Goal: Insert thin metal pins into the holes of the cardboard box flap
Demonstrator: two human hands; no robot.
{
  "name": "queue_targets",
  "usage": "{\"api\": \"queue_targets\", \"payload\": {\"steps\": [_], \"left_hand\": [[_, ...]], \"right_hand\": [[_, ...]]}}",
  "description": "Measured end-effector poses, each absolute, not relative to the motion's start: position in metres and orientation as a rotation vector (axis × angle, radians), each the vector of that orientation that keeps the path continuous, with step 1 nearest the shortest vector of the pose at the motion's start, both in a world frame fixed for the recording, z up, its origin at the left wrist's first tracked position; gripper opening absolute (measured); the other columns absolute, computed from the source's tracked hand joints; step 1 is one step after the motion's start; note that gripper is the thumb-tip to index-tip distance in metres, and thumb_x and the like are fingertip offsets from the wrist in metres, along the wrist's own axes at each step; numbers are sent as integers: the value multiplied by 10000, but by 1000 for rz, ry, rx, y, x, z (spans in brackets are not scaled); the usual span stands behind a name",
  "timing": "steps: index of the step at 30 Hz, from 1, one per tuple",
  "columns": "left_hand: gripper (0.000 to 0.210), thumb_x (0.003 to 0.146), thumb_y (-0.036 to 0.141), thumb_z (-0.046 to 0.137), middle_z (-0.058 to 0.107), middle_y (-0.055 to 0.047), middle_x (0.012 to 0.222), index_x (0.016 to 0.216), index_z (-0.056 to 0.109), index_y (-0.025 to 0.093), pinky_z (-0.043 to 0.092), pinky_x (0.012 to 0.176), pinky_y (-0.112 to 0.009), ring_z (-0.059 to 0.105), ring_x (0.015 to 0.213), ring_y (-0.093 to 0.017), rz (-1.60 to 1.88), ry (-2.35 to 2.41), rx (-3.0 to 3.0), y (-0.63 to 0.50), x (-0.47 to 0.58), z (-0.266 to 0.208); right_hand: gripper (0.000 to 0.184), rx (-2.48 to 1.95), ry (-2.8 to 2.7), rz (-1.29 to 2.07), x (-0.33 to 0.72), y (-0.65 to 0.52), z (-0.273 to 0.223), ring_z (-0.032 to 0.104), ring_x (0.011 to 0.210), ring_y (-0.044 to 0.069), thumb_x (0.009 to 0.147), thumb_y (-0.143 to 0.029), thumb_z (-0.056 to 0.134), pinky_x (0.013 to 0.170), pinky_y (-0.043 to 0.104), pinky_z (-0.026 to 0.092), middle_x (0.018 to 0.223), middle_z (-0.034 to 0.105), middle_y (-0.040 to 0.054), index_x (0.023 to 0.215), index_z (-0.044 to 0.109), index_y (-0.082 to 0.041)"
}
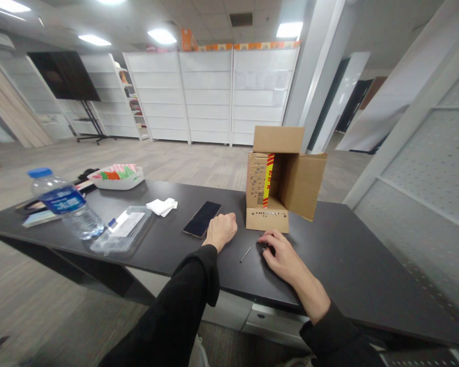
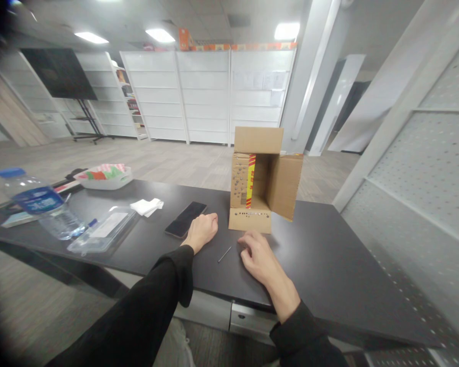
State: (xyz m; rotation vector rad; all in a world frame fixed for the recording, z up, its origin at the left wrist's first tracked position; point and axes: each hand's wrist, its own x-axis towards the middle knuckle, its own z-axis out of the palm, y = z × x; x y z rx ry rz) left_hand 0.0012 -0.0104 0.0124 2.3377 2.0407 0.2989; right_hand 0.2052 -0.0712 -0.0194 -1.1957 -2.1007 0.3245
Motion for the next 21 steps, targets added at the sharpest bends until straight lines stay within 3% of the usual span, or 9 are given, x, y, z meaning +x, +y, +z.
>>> {"api": "queue_targets", "payload": {"steps": [11, 21], "left_hand": [[368, 938, 271, 307, 711, -112, 968, 1018, 664, 228, 470, 799, -318, 676, 928, -237, 293, 2055, 2301, -12, 3, 14], [376, 939, 272, 300, 711, -112, 966, 1020, 664, 220, 471, 801, -315, 676, 924, -231, 280, 2056, 2304, -12, 3, 15]], "right_hand": [[134, -1094, -2322, 141, 185, -88, 4, 528, 899, 212, 856, -216, 548, 801, 370, 375, 930, 628, 71, 943, 650, -212], [200, -1024, -2448, 167, 181, -92, 11, 512, 899, 198, 866, -342, 611, 817, 370, 345, 937, 622, 49, 1032, 686, -260]]}}
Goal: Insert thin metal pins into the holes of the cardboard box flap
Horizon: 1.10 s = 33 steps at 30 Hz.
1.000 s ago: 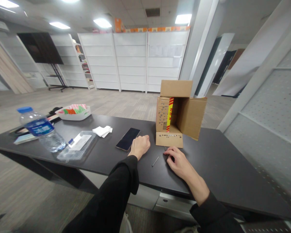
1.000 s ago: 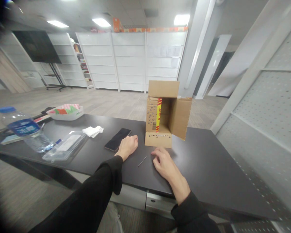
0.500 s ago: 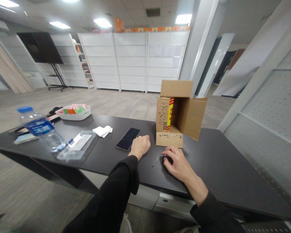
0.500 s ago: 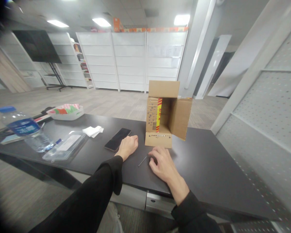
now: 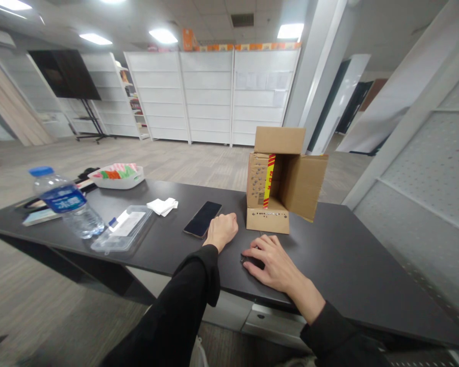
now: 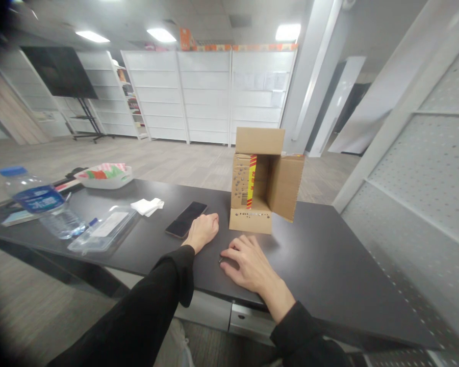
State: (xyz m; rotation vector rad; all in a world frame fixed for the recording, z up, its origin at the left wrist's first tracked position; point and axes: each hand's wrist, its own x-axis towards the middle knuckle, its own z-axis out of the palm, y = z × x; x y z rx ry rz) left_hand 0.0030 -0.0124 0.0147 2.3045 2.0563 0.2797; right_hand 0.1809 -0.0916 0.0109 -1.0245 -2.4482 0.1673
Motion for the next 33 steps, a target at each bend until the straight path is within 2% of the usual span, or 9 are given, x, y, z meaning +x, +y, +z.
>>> {"api": "queue_targets", "payload": {"steps": [6, 13, 20, 26, 33], "left_hand": [[369, 938, 263, 305, 710, -115, 967, 1017, 663, 222, 470, 796, -312, 676, 927, -231, 288, 2061, 2292, -12, 4, 15], [370, 932, 272, 302, 714, -111, 951, 1004, 662, 223, 473, 783, -318, 680, 896, -235, 300, 2039, 2334, -10, 2, 11], [367, 934, 280, 306, 714, -110, 946, 1002, 662, 227, 474, 777, -319, 682, 891, -236, 320, 2048, 2332, -9, 1, 9], [358, 931, 274, 315, 714, -105, 932, 996, 663, 223, 477, 771, -310, 684, 893, -236, 318, 2046, 2334, -10, 1, 10], [370, 933, 278, 303, 711, -111, 954, 1014, 660, 223, 475, 787, -317, 677, 914, -242, 292, 2046, 2315, -10, 2, 12]], "right_hand": [[188, -1034, -2440, 168, 181, -91, 10, 513, 922, 205, 868, -373, 616, 827, 376, 354, 957, 634, 55, 985, 699, -251], [166, -1059, -2417, 174, 183, -90, 7, 519, 933, 210, 892, -317, 581, 823, 381, 355, 959, 646, 57, 985, 694, -237], [231, -1092, -2387, 138, 183, -90, 6, 508, 915, 217, 805, -164, 566, 816, 388, 358, 942, 634, 67, 992, 693, -209], [249, -1116, -2368, 132, 184, -89, 3, 500, 897, 220, 785, -145, 552, 813, 387, 346, 916, 632, 67, 982, 694, -200], [355, -1142, -2376, 150, 185, -89, 2, 491, 905, 216, 717, -69, 524, 824, 380, 336, 935, 630, 63, 1010, 684, -190]]}}
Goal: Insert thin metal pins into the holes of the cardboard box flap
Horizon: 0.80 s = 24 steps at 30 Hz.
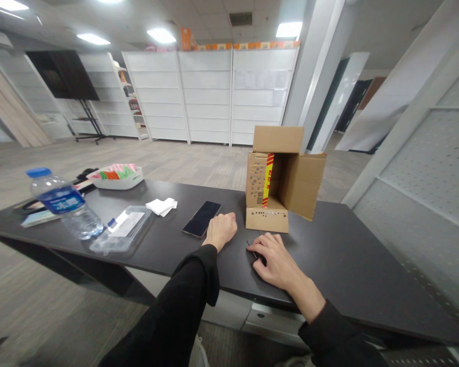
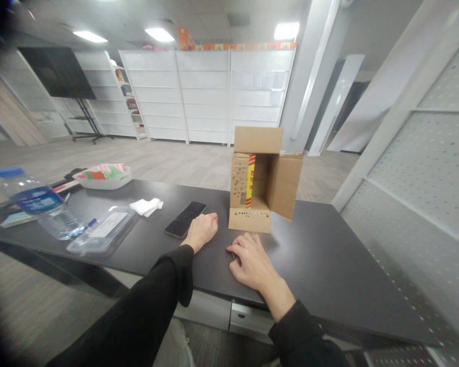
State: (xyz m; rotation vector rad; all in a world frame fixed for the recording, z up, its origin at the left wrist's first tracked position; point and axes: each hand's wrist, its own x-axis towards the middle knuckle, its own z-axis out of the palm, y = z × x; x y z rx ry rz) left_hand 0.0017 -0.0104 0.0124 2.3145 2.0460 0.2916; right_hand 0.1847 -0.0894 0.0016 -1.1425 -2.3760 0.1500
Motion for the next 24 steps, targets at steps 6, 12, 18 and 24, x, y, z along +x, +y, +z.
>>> {"api": "queue_targets", "payload": {"steps": [6, 12, 18, 24], "left_hand": [[364, 924, 264, 304, 711, -105, 933, 985, 661, 222, 477, 764, -317, 680, 890, -241, 305, 2047, 2334, -10, 2, 12], [361, 923, 266, 305, 712, -106, 918, 986, 658, 222, 480, 749, -319, 683, 877, -243, 316, 2039, 2349, -10, 1, 12], [369, 926, 264, 301, 711, -109, 932, 985, 662, 220, 477, 765, -317, 681, 889, -243, 307, 2050, 2342, -10, 1, 11], [378, 932, 280, 299, 710, -108, 956, 1003, 666, 225, 468, 784, -303, 676, 910, -228, 302, 2061, 2301, -11, 2, 12]], "right_hand": [[268, -1153, -2357, 133, 185, -89, 2, 504, 914, 211, 804, -120, 525, 821, 376, 340, 945, 631, 65, 1003, 687, -197], [216, -1169, -2333, 129, 186, -89, 3, 517, 967, 208, 828, -160, 545, 831, 374, 344, 1016, 624, 65, 967, 698, -221], [219, -1142, -2325, 119, 186, -88, 2, 519, 1063, 232, 833, -176, 538, 901, 413, 335, 1121, 659, 66, 964, 703, -233], [220, -1153, -2320, 120, 188, -87, 2, 539, 1029, 220, 842, -179, 535, 907, 413, 329, 1070, 690, 52, 975, 703, -230]]}}
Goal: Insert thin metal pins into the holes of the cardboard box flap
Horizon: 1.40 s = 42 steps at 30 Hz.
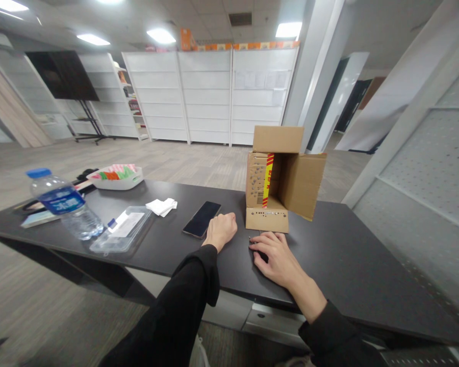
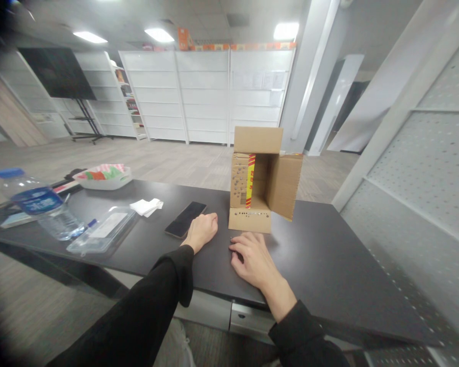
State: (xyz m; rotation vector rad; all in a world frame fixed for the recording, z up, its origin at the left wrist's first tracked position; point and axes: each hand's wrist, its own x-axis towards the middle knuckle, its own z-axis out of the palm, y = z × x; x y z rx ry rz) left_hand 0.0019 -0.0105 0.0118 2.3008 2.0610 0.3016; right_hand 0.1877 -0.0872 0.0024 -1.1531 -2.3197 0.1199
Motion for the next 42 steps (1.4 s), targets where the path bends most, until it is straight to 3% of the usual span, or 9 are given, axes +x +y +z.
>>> {"api": "queue_targets", "payload": {"steps": [9, 19, 31, 42], "left_hand": [[373, 931, 283, 302, 711, -108, 945, 992, 664, 220, 472, 770, -309, 677, 902, -233, 306, 2052, 2311, -10, 1, 12], [372, 931, 276, 299, 714, -109, 940, 984, 663, 220, 479, 763, -320, 682, 889, -242, 314, 2037, 2324, -11, 1, 13], [368, 930, 274, 304, 714, -113, 943, 984, 664, 220, 480, 769, -319, 683, 892, -242, 312, 2054, 2339, -9, 1, 10], [359, 928, 272, 311, 716, -106, 934, 973, 664, 221, 483, 762, -315, 685, 890, -243, 312, 2053, 2342, -9, 1, 10]], "right_hand": [[204, -1289, -2282, 26, 191, -86, 1, 527, 973, 218, 858, -217, 535, 862, 397, 340, 1001, 659, 60, 967, 708, -229], [240, -1377, -2233, -16, 193, -84, -3, 486, 1054, 258, 844, -238, 539, 873, 427, 350, 1170, 618, 79, 1022, 699, -238], [230, -1431, -2187, -42, 195, -81, -6, 495, 1039, 263, 849, -251, 521, 874, 435, 353, 1158, 631, 80, 991, 701, -227], [359, -1424, -2193, 17, 197, -81, -6, 487, 1063, 270, 733, -179, 522, 877, 430, 342, 1199, 617, 88, 1058, 668, -219]]}}
